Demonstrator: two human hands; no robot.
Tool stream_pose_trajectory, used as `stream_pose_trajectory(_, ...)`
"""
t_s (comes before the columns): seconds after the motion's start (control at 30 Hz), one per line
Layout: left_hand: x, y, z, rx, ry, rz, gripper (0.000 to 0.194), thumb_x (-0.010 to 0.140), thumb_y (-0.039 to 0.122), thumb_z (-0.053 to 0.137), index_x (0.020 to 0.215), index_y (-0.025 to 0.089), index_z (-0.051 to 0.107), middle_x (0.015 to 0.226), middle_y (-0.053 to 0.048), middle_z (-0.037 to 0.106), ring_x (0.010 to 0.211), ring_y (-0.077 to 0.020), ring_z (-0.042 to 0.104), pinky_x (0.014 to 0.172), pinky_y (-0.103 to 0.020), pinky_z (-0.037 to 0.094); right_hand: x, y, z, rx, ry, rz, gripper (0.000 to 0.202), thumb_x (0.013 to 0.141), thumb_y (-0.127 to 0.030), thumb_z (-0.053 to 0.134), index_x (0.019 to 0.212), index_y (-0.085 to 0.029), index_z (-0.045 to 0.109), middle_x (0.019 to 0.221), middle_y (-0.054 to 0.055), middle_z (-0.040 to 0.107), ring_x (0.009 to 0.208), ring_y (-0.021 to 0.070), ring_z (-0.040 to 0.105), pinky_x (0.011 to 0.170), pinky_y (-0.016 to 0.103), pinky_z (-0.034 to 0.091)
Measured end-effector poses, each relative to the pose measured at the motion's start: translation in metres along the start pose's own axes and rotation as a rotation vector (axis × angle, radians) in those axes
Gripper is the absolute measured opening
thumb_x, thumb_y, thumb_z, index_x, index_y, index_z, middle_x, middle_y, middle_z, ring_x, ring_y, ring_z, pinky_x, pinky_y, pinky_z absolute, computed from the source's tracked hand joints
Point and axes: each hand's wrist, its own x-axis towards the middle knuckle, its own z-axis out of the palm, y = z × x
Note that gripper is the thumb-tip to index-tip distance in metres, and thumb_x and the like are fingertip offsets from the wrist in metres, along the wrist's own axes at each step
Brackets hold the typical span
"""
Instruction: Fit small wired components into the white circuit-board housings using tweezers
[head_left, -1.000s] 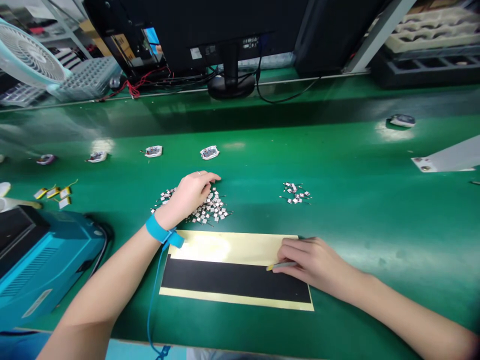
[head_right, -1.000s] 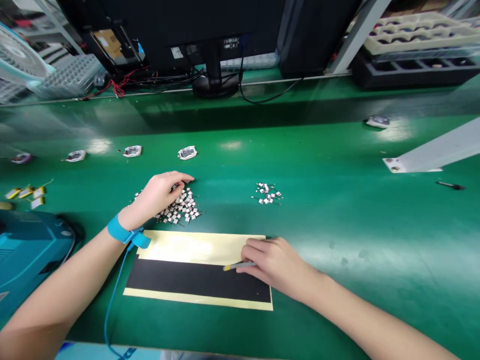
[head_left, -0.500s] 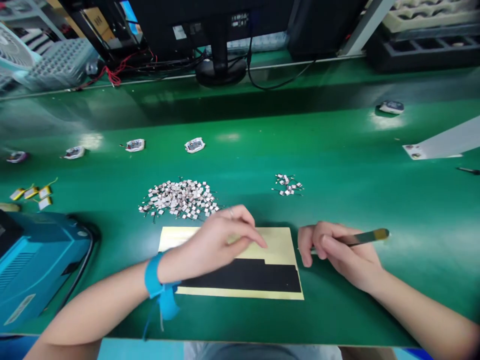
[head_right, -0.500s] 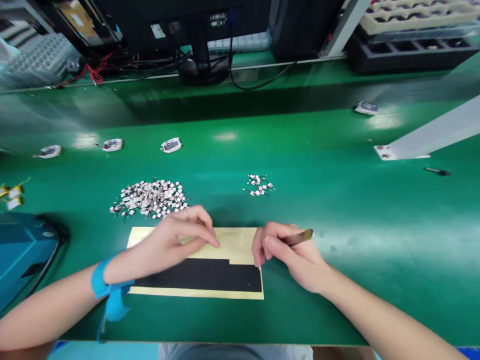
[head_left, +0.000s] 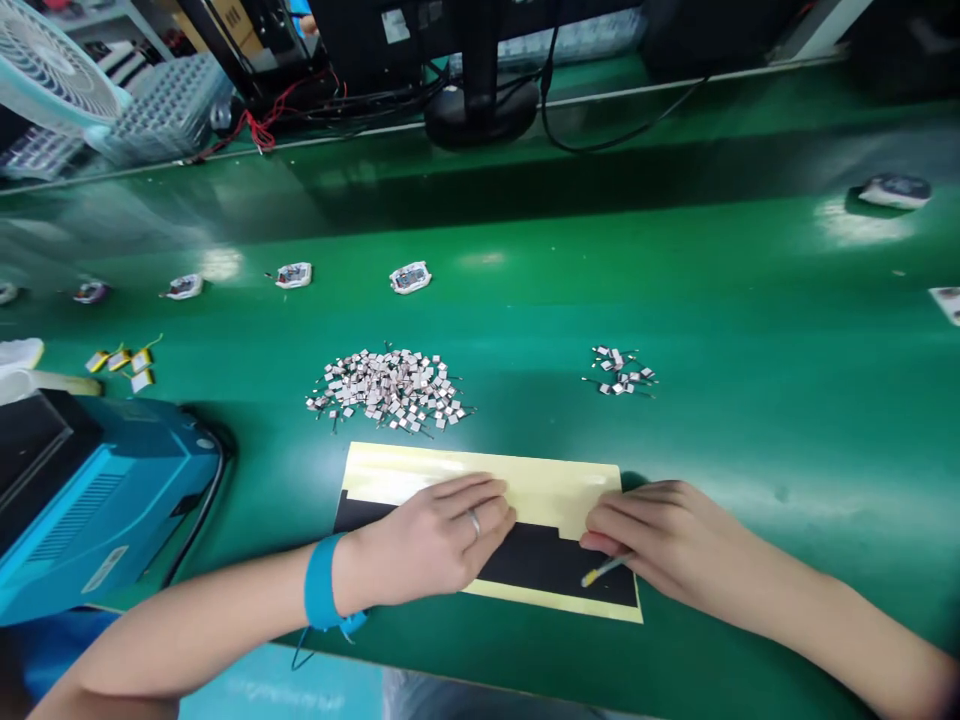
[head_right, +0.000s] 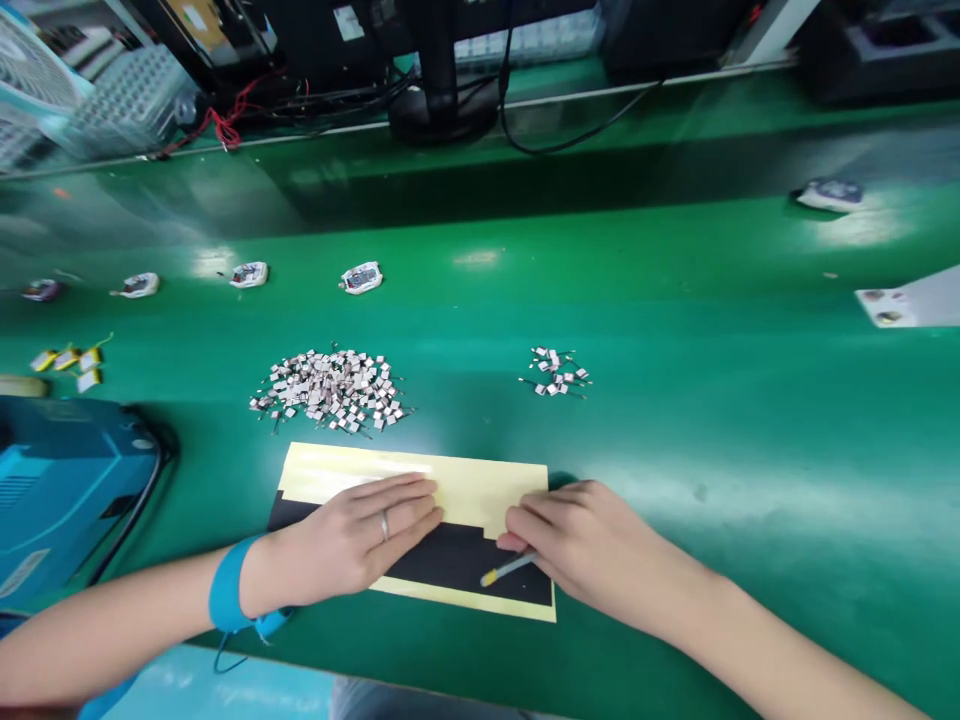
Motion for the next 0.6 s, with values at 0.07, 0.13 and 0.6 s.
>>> stream_pose_trajectory(0.07,-0.007,0.002,-0.003,0.136,-0.047,0.0,0.029,0.082,0.006,0.042,0.108,0.004,0.056,0.11,-0.012,0.058,0.108,-0.0246,0.051,0.097,-0.035,0.045,0.0,0.002,0.005,-0.034,0.018,-0.003,0.037,0.097,-0.026,0.022,0.07,-0.017,0.047,0.058,-0.001,0.05,0.047,0.0126,0.046,0.049,0.027,0.024)
stream_pose_trajectory(0.13,-0.011,0.005,-0.005,0.238,-0.132,-0.023,0.034,0.081,0.004,0.042,0.113,0.001,0.052,0.117,-0.014,0.053,0.111,-0.0265,0.048,0.098,-0.035,0.044,0.0,0.002,0.007,-0.04,0.026,0.004,0.037,0.097,-0.025,0.021,0.07,-0.018,0.045,0.057,-0.002,0.049,0.046,0.0126,0.046,0.049,0.027,0.024)
stream_pose_trajectory(0.6,-0.018,0.009,-0.011,0.536,-0.196,-0.293,0.048,0.069,-0.011,0.025,0.104,-0.005,0.058,0.108,-0.023,0.057,0.1,-0.0274,0.057,0.081,-0.032,0.055,0.004,0.001,0.006,-0.101,0.066,0.026,0.039,0.097,-0.034,0.023,0.066,-0.017,0.039,0.054,-0.003,0.049,0.042,0.0101,0.048,0.044,0.025,0.024)
